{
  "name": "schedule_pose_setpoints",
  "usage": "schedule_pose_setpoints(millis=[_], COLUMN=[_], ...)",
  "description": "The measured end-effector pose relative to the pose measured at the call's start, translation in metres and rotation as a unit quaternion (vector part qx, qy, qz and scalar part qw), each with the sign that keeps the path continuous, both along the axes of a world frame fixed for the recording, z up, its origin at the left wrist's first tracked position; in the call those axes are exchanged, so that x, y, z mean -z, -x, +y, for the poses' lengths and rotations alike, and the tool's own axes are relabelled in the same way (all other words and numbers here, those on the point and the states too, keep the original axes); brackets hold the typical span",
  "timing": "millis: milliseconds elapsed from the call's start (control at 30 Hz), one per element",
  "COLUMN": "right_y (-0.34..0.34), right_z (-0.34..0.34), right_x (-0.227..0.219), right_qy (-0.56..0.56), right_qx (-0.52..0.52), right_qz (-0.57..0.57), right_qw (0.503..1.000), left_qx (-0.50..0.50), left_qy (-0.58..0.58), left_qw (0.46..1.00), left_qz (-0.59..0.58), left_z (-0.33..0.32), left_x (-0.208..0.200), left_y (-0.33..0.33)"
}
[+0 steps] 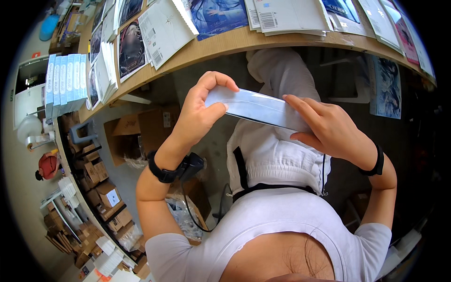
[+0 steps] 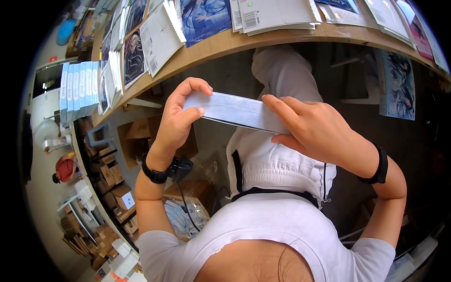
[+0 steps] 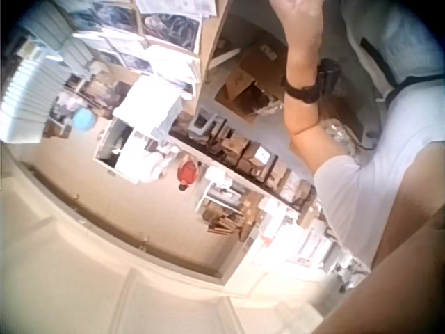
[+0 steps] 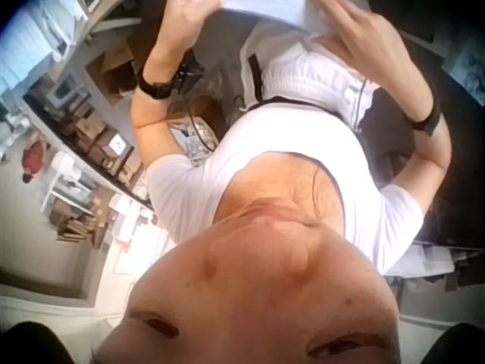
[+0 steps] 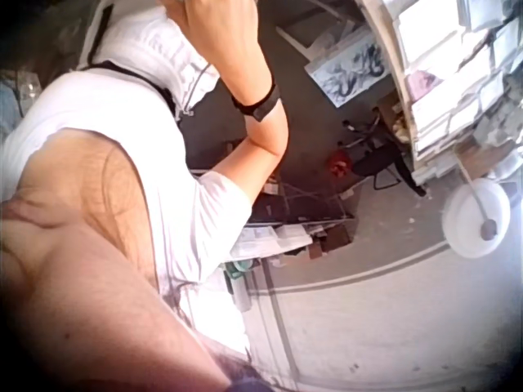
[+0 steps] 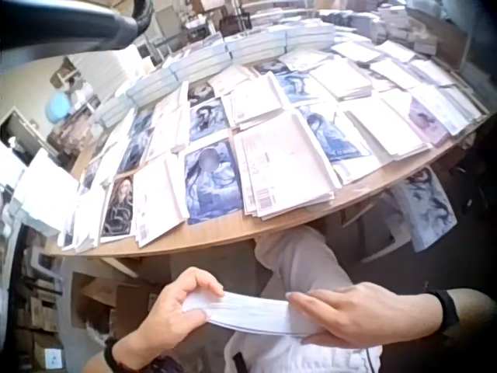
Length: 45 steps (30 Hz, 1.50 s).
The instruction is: The person repeatedly picks up illustrated books from a table, places each into a white paper sleeve, and then slides the sleeved book into a clear plastic bag. The person seals the bag and places the packaged book onto a growing stack on the table. This process is repeated for multiple books throughout the clip.
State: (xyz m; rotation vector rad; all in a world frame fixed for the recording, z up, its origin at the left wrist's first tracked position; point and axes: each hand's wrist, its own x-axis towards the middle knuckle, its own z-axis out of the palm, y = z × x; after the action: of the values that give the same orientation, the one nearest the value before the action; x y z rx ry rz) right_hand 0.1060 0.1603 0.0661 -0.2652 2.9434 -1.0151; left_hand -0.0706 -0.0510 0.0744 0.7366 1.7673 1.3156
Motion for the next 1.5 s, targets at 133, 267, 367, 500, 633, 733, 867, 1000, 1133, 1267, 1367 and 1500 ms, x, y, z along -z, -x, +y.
schedule_pose_setpoints(millis=[133, 267, 367, 500, 633, 733, 867, 1000, 1133, 1267, 1367, 1500], right_y=[0.000, 0.005, 0.014, 0.027, 0.035, 0.032, 0.023, 0.019, 0.016, 0.022, 0.021, 0.026], right_z=[0.011, 0.025, 0.027, 0.014, 0.006, 0.005, -0.003, -0.012, -0.009, 0.003, 0.010, 0.016], right_x=[-0.008, -0.020, -0.034, -0.040, -0.040, -0.041, -0.036, -0.033, -0.029, -0.027, -0.027, -0.035], right_qy=[-0.009, -0.049, -0.103, -0.111, -0.107, -0.130, -0.228, -0.405, -0.405, -0.263, -0.170, -0.123], right_qx=[-0.026, -0.066, -0.083, -0.093, -0.084, -0.078, -0.045, 0.016, -0.050, -0.108, -0.139, -0.173], right_qz=[-0.025, -0.063, -0.103, -0.015, 0.012, 0.047, 0.162, 0.201, 0.170, 0.143, 0.131, 0.051], right_qw=[0.999, 0.995, 0.986, 0.989, 0.991, 0.987, 0.959, 0.892, 0.897, 0.948, 0.967, 0.976], left_qx=[0.005, 0.023, 0.020, 0.012, -0.015, 0.009, 0.033, 0.024, 0.055, 0.065, 0.080, 0.097], left_qy=[-0.018, -0.015, 0.004, -0.054, -0.154, -0.183, -0.197, -0.206, -0.185, -0.205, -0.233, -0.244], left_qw=[0.989, 0.957, 0.945, 0.948, 0.964, 0.971, 0.967, 0.957, 0.955, 0.953, 0.950, 0.949], left_qz=[0.147, 0.290, 0.327, 0.312, 0.216, 0.154, 0.156, 0.203, 0.224, 0.213, 0.193, 0.176], left_z=[0.007, 0.012, 0.016, 0.027, 0.039, 0.039, 0.043, 0.050, 0.051, 0.048, 0.046, 0.042], left_x=[-0.001, -0.003, -0.007, -0.004, 0.008, 0.009, 0.011, 0.008, 0.004, 0.008, 0.010, 0.012], left_y=[-0.010, -0.020, -0.028, -0.041, -0.059, -0.059, -0.062, -0.066, -0.067, -0.068, -0.070, -0.068])
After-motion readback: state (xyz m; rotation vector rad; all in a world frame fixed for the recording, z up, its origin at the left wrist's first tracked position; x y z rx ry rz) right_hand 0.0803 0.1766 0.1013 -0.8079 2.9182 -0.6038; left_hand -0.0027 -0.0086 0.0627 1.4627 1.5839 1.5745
